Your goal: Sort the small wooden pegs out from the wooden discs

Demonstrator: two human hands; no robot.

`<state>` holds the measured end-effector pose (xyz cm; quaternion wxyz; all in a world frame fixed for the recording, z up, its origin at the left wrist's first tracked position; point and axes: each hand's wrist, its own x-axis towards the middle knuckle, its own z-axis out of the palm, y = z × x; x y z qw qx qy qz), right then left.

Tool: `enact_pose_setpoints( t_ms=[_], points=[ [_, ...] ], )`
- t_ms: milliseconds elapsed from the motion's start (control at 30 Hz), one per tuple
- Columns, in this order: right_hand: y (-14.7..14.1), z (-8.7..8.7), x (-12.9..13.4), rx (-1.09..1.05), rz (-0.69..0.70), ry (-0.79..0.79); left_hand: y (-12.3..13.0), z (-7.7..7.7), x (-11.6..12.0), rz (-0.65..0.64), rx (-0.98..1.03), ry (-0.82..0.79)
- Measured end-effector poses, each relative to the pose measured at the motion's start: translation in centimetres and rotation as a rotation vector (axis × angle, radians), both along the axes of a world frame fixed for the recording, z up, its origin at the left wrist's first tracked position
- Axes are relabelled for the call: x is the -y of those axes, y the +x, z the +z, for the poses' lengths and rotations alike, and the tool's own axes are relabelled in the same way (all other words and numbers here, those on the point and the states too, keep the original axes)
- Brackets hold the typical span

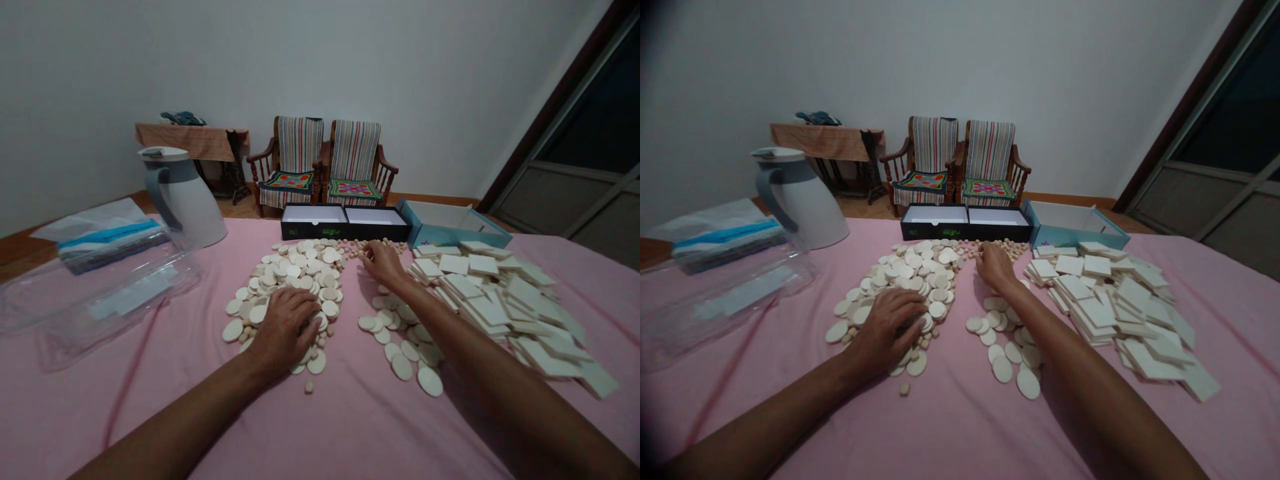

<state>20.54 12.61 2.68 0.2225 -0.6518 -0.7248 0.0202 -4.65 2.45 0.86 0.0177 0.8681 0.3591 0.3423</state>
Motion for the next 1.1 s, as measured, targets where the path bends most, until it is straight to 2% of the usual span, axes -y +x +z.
enact_pose_setpoints(
  t_ms=[67,167,233,433,600,800,867,1033,1100],
  points=[
    [-0.3,0.0,0.3,-0.041,0.061,0.030,0.0,-0.1,0.0,-0.002,0.001,-0.003],
    [-1.8,-0.9,1.5,-0.072,0.277,-0.069,0.0,-0.1,-0.1,-0.003,-0.001,-0.006],
    [-2.8,-1.7,2.2,-0.108,0.345,-0.105,-0.1,-0.1,-0.1,-0.006,-0.004,-0.009],
    [-3.7,-3.3,2.3,-0.183,0.344,-0.094,-0.1,0.0,0.1,-0.006,-0.002,-0.010],
    [-3.5,-3.1,2.2,-0.171,0.369,-0.074,0.0,0.0,0.0,-0.007,-0.007,-0.004],
    [-3.2,-2.3,2.7,-0.093,0.417,-0.136,0.0,-0.2,-0.1,-0.003,-0.004,-0.003],
    [-2.6,-2.0,2.3,-0.076,0.394,-0.118,-0.1,-0.2,0.0,-0.001,-0.001,-0.004],
    [0.1,-1.6,-0.2,0.002,0.046,-0.015,-0.1,-0.1,0.0,-0.011,0.002,-0.008],
    [1.0,-1.9,-1.0,0.030,-0.010,-0.028,-0.1,-0.1,-0.1,-0.016,0.005,-0.002]
  ],
)
